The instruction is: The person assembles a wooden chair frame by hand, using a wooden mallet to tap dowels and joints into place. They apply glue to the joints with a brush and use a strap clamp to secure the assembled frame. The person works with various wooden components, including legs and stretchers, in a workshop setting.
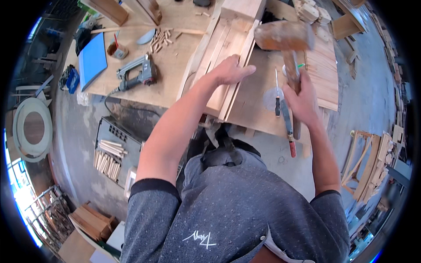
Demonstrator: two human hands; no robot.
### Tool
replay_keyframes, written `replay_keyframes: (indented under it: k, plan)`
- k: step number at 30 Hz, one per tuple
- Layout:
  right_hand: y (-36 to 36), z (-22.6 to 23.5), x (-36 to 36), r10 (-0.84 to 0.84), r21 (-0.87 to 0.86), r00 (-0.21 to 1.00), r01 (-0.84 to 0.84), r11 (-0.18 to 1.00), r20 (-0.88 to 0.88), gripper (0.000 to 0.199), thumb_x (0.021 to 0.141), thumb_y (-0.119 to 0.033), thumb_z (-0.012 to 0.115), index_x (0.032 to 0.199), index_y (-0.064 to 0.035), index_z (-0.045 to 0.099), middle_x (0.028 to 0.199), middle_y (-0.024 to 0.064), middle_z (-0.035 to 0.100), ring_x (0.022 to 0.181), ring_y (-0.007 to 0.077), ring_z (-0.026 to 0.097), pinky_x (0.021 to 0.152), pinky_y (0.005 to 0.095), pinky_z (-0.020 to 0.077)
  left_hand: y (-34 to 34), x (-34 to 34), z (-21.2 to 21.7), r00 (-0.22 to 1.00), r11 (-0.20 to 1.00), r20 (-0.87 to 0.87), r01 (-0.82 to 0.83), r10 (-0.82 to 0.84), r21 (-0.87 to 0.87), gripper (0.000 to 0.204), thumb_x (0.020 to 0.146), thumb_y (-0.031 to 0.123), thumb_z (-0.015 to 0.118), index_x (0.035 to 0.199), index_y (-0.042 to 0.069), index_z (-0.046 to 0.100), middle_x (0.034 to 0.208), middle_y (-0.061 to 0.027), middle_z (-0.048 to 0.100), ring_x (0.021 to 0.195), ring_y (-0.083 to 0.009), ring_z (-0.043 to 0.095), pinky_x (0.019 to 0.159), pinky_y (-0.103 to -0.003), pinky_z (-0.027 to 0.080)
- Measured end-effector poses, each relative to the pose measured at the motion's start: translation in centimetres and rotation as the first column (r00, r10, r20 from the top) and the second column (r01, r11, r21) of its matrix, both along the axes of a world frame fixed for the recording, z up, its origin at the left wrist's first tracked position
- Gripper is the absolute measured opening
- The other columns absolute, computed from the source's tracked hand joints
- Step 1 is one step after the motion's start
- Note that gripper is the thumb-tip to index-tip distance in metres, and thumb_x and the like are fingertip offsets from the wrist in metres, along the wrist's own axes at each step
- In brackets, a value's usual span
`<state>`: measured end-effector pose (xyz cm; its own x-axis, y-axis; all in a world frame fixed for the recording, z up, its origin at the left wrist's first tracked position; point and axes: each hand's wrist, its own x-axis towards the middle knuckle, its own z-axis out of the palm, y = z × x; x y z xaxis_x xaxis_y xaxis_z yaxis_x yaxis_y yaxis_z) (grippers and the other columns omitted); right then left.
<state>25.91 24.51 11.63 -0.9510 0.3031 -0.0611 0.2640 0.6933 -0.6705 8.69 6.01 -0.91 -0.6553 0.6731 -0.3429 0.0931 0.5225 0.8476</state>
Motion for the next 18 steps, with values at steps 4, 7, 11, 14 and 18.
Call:
replay_keyframes:
  k: [4,7,11,14,18]
  plan:
    - [-4.3,1.7,4.8,0.159,-0.067,0.97,-0.149,0.987,0.183,0.052,0.089,-0.018,0.07,0.137,-0.0031,0.053,0.086,0.0191,0.068,0.077,0.0356,0.068,0.068,0.0437,0.0517,-0.9,-2.1,-5.6,0.995,0.989,0.089,-0.06,0.048,0.135,0.108,0.072,0.066,0.075,0.13,-0.021,0.046,0.121,-0.0352,0.063,0.113,-0.0408,0.065,0.096,-0.042,0.052]
    - [-4.9,-1.2,7.1,0.304,-0.073,0.935,-0.295,0.953,0.184,0.058,0.09,-0.016,0.071,0.143,-0.0064,0.05,0.087,0.0182,0.069,0.077,0.0362,0.068,0.066,0.0429,0.0529,-0.2,-0.7,0.1,0.997,0.998,0.06,0.053,-0.054,0.021,0.108,0.071,0.066,0.075,0.13,-0.021,0.047,0.126,-0.0358,0.06,0.116,-0.0414,0.063,0.096,-0.043,0.052]
    - [-6.0,-2.1,6.9,0.443,-0.022,0.886,-0.444,0.896,0.135,0.063,0.092,-0.015,0.069,0.15,-0.0121,0.046,0.091,0.0194,0.071,0.079,0.0401,0.068,0.069,0.046,0.0541,-1.1,-0.4,0.0,0.999,1.0,-0.026,0.03,-0.03,0.004,0.101,0.078,0.051,0.072,0.141,-0.02,0.04,0.117,-0.0311,0.064,0.108,-0.0361,0.065,0.093,-0.039,0.052]
    - [-6.4,-0.9,7.1,0.396,-0.047,0.901,-0.394,0.918,0.176,0.063,0.092,-0.016,0.069,0.15,-0.0132,0.045,0.09,0.0201,0.07,0.08,0.0407,0.068,0.072,0.0471,0.0539,-1.4,-0.4,-0.1,1.0,1.0,-0.003,0.016,-0.016,0.011,0.099,0.077,0.05,0.073,0.141,-0.019,0.041,0.118,-0.029,0.064,0.109,-0.0348,0.064,0.093,-0.038,0.051]
    - [-6.6,-2.3,7.0,0.38,-0.014,0.891,-0.388,0.921,0.247,0.054,0.091,-0.015,0.068,0.142,-0.0113,0.051,0.088,0.0207,0.069,0.08,0.0418,0.068,0.072,0.0474,0.0532,-1.3,-0.4,0.4,1.0,1.0,-0.007,0.017,-0.017,-0.002,0.097,0.075,0.049,0.074,0.141,-0.015,0.044,0.121,-0.0272,0.065,0.111,-0.0334,0.064,0.095,-0.038,0.051]
